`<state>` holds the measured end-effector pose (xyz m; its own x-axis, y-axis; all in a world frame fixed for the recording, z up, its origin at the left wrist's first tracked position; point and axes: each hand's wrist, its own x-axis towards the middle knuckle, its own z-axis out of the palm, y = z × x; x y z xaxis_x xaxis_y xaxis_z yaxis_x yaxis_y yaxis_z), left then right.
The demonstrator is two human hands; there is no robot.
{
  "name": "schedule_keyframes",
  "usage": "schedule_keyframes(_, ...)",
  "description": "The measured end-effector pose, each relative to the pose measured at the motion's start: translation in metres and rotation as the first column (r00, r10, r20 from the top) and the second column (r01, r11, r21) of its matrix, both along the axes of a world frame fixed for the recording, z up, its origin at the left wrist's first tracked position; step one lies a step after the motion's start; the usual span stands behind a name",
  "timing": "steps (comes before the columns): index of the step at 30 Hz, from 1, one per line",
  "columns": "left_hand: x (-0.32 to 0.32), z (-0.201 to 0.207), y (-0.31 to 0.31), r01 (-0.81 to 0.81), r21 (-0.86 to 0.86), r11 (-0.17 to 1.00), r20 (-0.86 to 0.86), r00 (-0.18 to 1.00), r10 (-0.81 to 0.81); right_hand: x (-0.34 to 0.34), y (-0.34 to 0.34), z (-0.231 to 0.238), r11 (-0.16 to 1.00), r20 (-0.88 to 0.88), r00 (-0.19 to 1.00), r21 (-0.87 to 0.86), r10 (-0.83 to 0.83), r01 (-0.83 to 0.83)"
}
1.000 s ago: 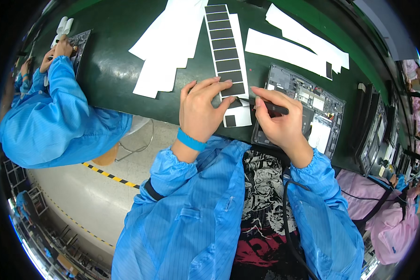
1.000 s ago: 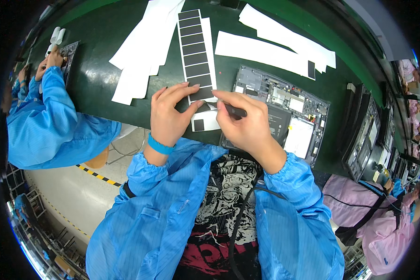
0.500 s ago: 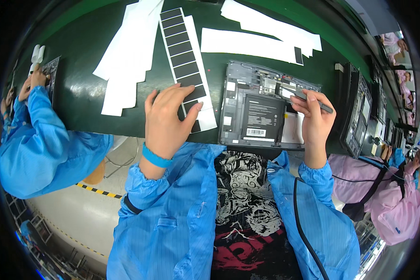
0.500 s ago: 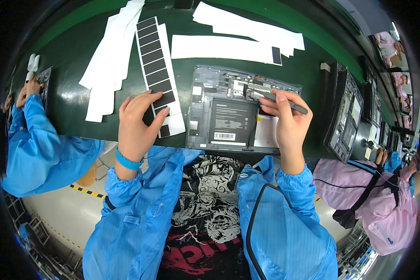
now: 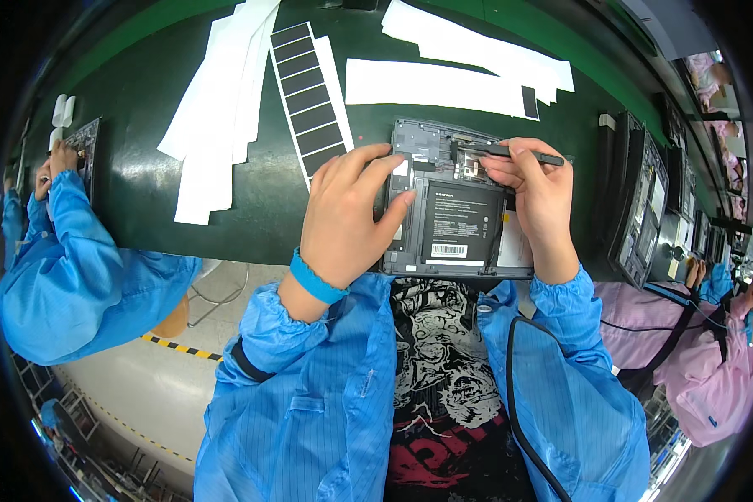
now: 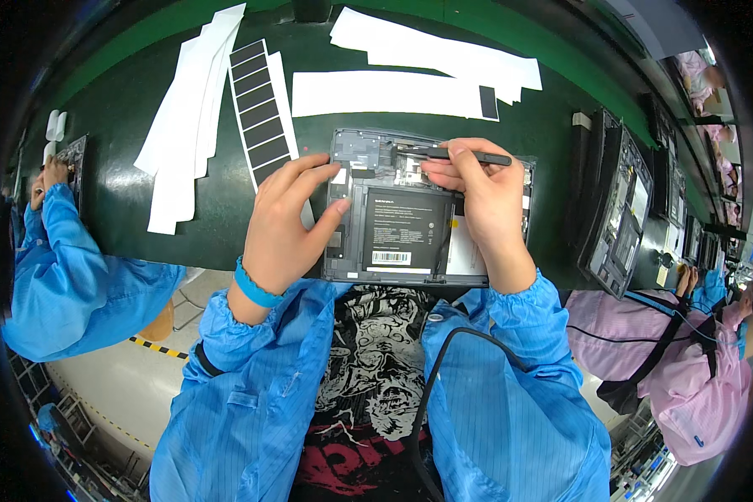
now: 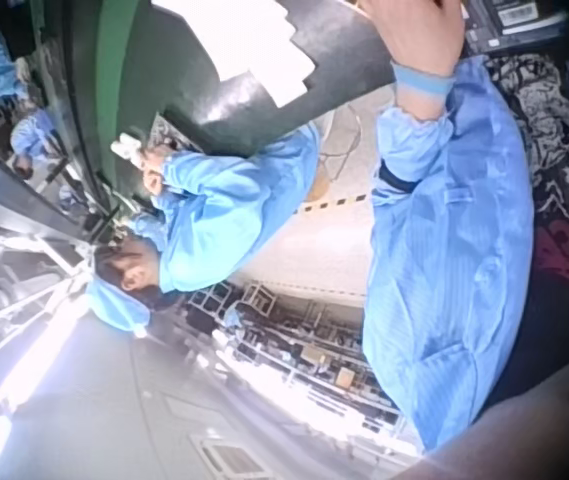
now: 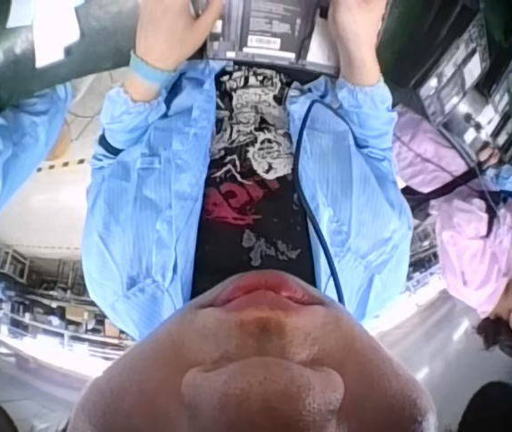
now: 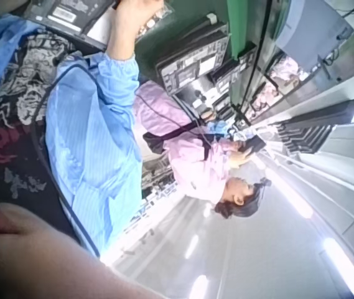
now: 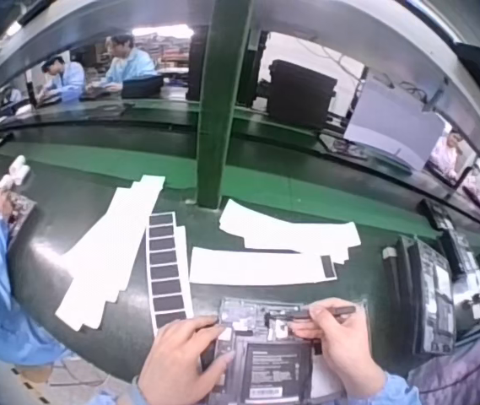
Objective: Assembling internal components and applying adhesive strips to a tablet device on an assembly line.
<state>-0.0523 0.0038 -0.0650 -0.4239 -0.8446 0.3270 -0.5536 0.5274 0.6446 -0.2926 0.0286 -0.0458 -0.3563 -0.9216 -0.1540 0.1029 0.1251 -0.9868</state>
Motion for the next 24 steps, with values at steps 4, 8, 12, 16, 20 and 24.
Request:
schedule_keyframes(4, 0.000, 0.001, -0.001, 0.003, 0.023, 1.000, 0.011, 1.000, -0.003, 0.000, 0.001, -0.001, 1.000, -0.006, 1.000, 0.023, -0.010, 0.010)
schedule_keyframes(8, 0.000, 0.002, -0.002, 0.005, 0.040, 0.999, 0.027, 1.000, -0.006, -0.006, 0.001, -0.008, 1.000, -0.027, 1.000, -0.015, 0.001, -0.002)
schedule_keyframes(12, 0.001, 0.001, -0.002, 0.017, 0.056, 0.998, 0.027, 0.999, -0.018, -0.007, 0.001, -0.008, 0.999, -0.043, 0.998, -0.017, 0.037, -0.037)
schedule_keyframes(16, 0.001, 0.002, -0.001, 0.021, 0.070, 0.997, 0.025, 0.999, -0.022, -0.010, 0.001, -0.012, 0.996, -0.027, 0.998, -0.062, 0.056, -0.057)
schedule_keyframes(20, 0.001, 0.002, 0.002, 0.024, 0.074, 0.997, 0.035, 0.999, -0.027, -0.011, 0.002, -0.013, 0.994, -0.026, 0.997, -0.071, 0.075, -0.077)
schedule_keyframes(24, 0.001, 0.003, 0.003, 0.023, 0.088, 0.996, 0.044, 0.999, -0.027, -0.013, 0.001, -0.012, 0.992, -0.022, 0.995, -0.076, 0.100, -0.102)
